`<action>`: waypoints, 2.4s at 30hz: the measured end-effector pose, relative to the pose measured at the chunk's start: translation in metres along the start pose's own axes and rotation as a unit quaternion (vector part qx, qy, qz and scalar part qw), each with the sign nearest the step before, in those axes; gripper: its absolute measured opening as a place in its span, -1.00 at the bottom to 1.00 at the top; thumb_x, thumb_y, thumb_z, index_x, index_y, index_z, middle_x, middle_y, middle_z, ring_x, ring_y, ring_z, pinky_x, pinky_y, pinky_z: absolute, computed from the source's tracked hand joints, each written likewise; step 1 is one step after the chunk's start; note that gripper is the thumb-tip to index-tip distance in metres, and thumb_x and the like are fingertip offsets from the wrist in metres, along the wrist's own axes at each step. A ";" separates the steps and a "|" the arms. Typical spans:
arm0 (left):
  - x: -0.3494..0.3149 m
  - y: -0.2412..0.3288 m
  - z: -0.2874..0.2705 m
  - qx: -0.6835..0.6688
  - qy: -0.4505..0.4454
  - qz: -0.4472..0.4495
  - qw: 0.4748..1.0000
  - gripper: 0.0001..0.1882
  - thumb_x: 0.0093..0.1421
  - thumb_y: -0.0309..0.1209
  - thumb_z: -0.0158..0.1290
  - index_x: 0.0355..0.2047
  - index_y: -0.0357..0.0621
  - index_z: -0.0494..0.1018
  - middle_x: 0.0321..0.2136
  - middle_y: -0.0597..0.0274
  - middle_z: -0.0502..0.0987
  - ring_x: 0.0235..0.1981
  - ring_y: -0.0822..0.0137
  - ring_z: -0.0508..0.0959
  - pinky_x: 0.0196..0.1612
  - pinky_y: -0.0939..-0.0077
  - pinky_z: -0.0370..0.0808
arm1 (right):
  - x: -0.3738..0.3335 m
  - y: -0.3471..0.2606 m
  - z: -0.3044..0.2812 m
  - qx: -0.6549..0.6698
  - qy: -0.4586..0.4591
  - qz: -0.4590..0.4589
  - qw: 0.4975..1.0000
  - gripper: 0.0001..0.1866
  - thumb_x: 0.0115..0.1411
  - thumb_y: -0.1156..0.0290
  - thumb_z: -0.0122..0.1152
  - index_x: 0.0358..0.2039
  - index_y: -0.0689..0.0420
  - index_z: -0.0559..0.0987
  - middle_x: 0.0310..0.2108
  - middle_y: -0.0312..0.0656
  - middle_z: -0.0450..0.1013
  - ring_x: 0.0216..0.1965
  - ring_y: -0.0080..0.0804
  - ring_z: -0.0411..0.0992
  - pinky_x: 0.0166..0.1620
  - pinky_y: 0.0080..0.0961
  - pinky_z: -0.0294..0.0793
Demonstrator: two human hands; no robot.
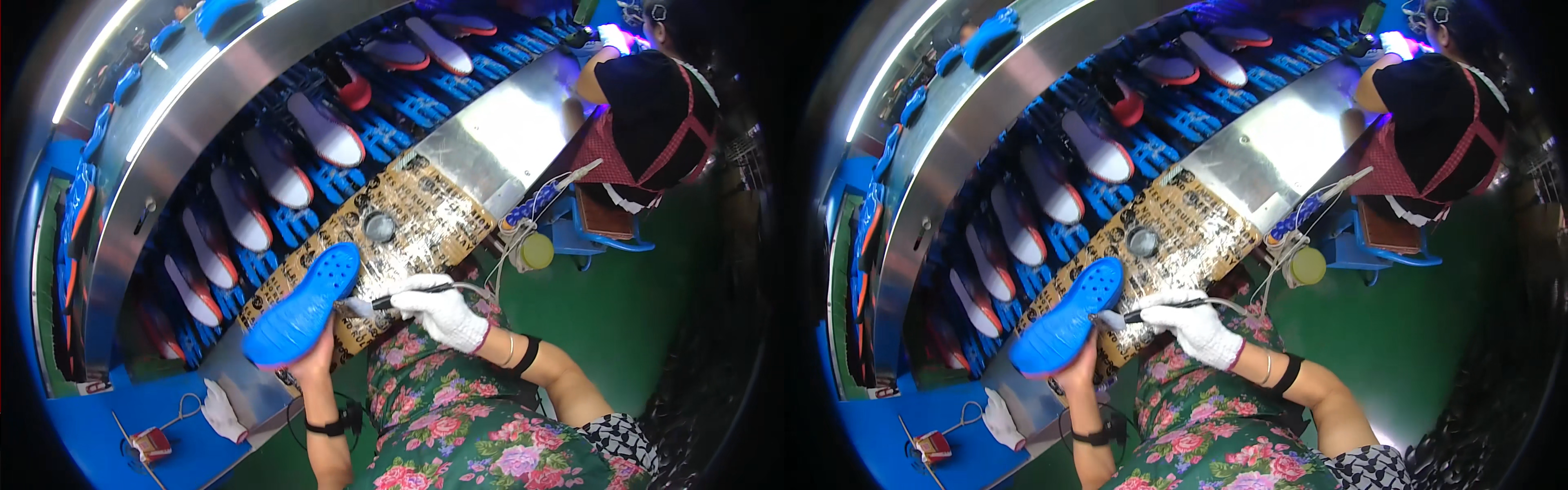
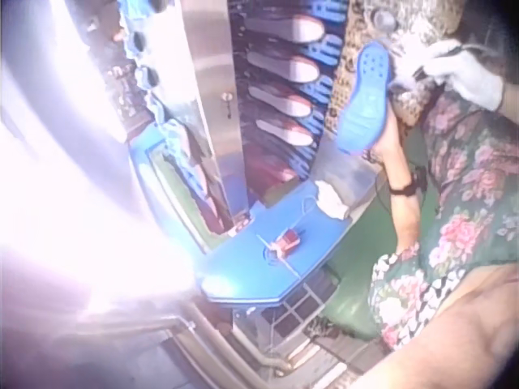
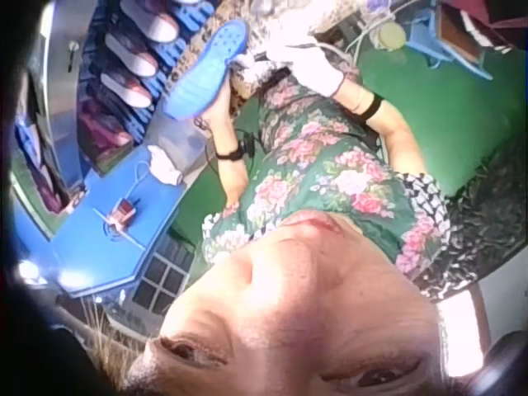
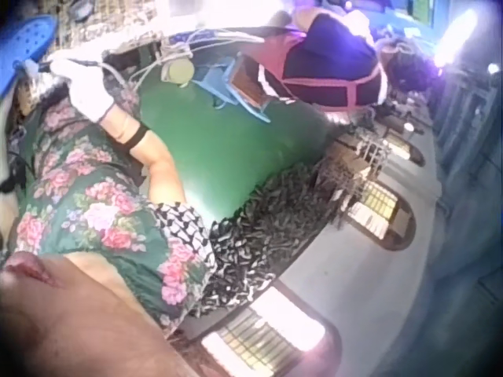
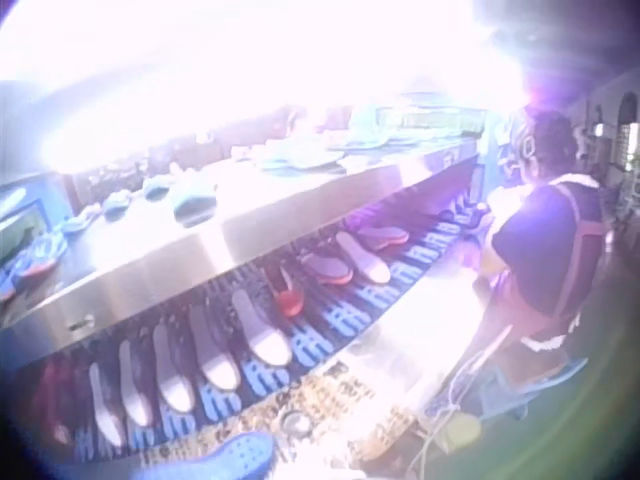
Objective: Applying a liquid substance with a brush to the edges of blue and white shoe soles on a production line.
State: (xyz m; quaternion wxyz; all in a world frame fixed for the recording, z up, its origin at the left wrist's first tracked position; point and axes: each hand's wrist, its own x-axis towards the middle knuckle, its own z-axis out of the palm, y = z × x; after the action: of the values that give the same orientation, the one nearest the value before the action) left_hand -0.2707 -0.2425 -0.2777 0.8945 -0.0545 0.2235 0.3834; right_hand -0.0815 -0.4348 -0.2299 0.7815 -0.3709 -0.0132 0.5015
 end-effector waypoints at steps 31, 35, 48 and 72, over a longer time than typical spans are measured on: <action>-0.042 -0.095 0.013 0.305 -0.144 -0.185 0.923 0.05 0.10 0.24 0.10 0.45 0.01 -0.04 0.38 0.01 0.18 0.36 -0.04 0.24 0.39 -0.11 0.17 | 0.012 -0.073 0.071 -0.569 -0.191 -0.596 0.534 -0.64 0.01 0.53 0.36 -0.11 0.09 0.68 -0.19 -0.11 0.63 -0.22 -0.17 0.59 -0.19 -0.31 0.58; -0.037 -0.098 0.015 0.314 -0.112 -0.108 0.936 -0.04 0.20 0.26 -0.02 0.45 0.03 0.00 0.37 0.05 0.19 0.36 -0.04 0.23 0.40 -0.11 0.15 | 0.002 -0.063 0.064 -0.510 -0.221 -0.528 0.642 -0.69 0.00 0.54 0.39 -0.18 0.07 0.71 -0.23 -0.15 0.65 -0.23 -0.23 0.61 -0.17 -0.34 0.58; -0.008 -0.102 0.040 0.237 -0.216 -0.080 0.944 0.05 0.18 0.39 -0.07 0.43 -0.10 0.01 0.37 -0.05 0.17 0.33 -0.06 0.27 0.39 -0.07 0.15 | 0.007 -0.054 0.054 -0.411 -0.110 -0.489 0.762 -0.84 0.00 0.52 0.43 -0.34 0.13 0.73 -0.30 -0.14 0.65 -0.26 -0.27 0.62 -0.14 -0.37 0.56; 0.030 -0.116 0.073 0.121 -0.355 -0.165 0.912 0.12 0.03 0.46 0.06 0.38 -0.01 0.05 0.12 -0.31 0.39 -0.04 -0.24 0.56 -0.02 -0.20 0.58 | -0.007 -0.033 0.024 -0.496 -0.214 -0.559 0.629 -0.73 0.05 0.48 0.40 -0.18 0.08 0.71 -0.21 -0.21 0.64 -0.22 -0.24 0.61 -0.15 -0.34 0.60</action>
State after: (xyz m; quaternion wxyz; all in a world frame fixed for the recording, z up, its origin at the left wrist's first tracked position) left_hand -0.1442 -0.2845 -0.2342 0.9651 0.1577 -0.0766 0.1947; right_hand -0.0693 -0.4343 -0.1905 0.5849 -0.5069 -0.6313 -0.0483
